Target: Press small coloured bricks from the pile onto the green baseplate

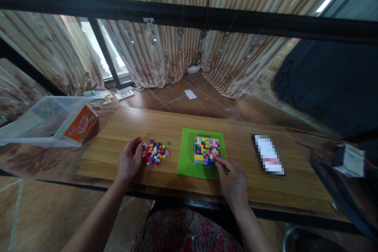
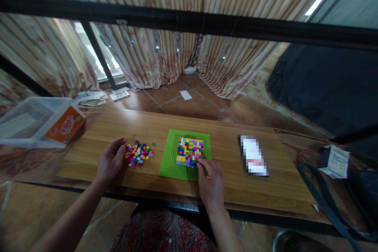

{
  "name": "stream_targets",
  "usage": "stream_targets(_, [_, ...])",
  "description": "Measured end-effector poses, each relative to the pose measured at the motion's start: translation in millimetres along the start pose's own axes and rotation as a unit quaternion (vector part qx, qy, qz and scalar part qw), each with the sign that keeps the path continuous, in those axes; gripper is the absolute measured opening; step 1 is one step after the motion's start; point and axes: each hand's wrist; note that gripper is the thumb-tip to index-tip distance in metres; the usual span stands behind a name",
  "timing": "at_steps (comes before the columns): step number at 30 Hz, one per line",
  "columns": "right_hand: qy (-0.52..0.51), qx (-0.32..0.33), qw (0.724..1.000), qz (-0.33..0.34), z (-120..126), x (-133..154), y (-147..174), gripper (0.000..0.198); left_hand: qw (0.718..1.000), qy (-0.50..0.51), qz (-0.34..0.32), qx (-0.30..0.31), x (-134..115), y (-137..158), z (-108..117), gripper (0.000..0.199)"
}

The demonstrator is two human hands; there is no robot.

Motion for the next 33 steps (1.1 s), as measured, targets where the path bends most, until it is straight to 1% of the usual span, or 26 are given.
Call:
stream_targets(8, [0.008,-0.025,0.999,-0.046,2,3,4,0.028,1.000,-0.004,-0.010,0.004,3,0,0,0.039])
stream_targets(15, [-0.042,-0.063,0.987,-0.142,3,5,-1,0.038,1.000,-0.008,-0.022,0.006,9,-1,0,0.040])
stream_targets(18, [-0.053,-0.062,0.980,-0.180,-2,7,-5,0.044,1.000,-0.008,-0.017,0.005,8,-1,0,0.039])
stream_targets(21, [-0.055,-0.056,0.976,-0.205,-8,7,-7,0.049,1.000,-0.005,-0.012,0.002,5,-1,0,0.038])
stream_targets(25, [-0.067,-0.059,0.973,-0.214,-14,8,-6,0.048,1.000,-0.003,-0.011,0.004,2,0,0,0.038])
stream_targets(33, [-0.078,-0.084,0.974,-0.195,-22,10,-3,0.043,1.000,-0.002,-0.012,0.000,2,1,-1,0.038])
Point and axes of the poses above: each hand's wrist, its own y-axis away from the middle knuckle, its own z-axis out of the back of the hand, x = y × z, and after that the axes turned 6 degrees about x, right-handed
